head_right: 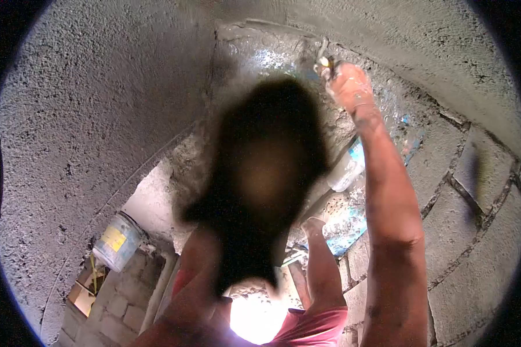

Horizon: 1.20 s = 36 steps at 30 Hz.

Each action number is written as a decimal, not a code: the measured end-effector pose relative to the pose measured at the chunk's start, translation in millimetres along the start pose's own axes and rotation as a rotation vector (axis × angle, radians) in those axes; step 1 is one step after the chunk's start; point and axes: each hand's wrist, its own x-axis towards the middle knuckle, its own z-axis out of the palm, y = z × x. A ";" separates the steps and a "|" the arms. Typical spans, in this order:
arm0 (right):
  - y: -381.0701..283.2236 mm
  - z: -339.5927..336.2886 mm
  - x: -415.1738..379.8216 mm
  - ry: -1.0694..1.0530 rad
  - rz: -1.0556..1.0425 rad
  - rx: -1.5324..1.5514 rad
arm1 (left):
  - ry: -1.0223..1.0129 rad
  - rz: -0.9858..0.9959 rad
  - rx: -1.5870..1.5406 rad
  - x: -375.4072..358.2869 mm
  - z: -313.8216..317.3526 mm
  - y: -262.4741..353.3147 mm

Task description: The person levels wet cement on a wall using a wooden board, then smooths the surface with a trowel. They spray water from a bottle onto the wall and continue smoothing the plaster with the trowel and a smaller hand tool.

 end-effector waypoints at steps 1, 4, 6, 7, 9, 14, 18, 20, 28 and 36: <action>0.9 -7.3 -2.4 0.061 -0.035 -0.041 | 0.001 -0.004 -0.003 -0.2 0.6 0.7; 17.6 -15.6 -8.7 0.078 -0.179 0.108 | -0.010 0.003 0.021 7.6 1.0 -1.9; 34.0 -3.2 -39.9 0.099 -0.265 0.686 | -0.051 0.065 -0.089 24.1 -4.3 -25.1; 48.7 17.8 -59.6 0.116 -0.268 1.167 | -0.049 0.091 -0.082 17.6 0.0 -16.3; 73.5 46.3 -68.7 0.060 -0.103 1.065 | 0.156 0.235 0.538 2.0 4.5 11.0; 64.3 52.6 -96.2 -0.508 0.577 1.019 | -0.017 0.473 0.547 -4.5 -19.4 28.4; 85.4 74.2 -186.6 -0.015 0.108 0.414 | -0.133 0.331 0.069 -37.7 -24.6 34.1; 96.0 75.1 -252.0 0.132 -0.114 0.253 | -0.225 0.472 -0.052 -74.2 -14.9 52.0; 86.5 19.0 -502.6 0.030 0.322 0.742 | -0.061 1.194 -0.061 -277.2 63.5 190.4; 94.4 -31.0 -571.3 0.060 0.590 1.078 | 0.194 1.622 -0.027 -376.5 101.4 329.3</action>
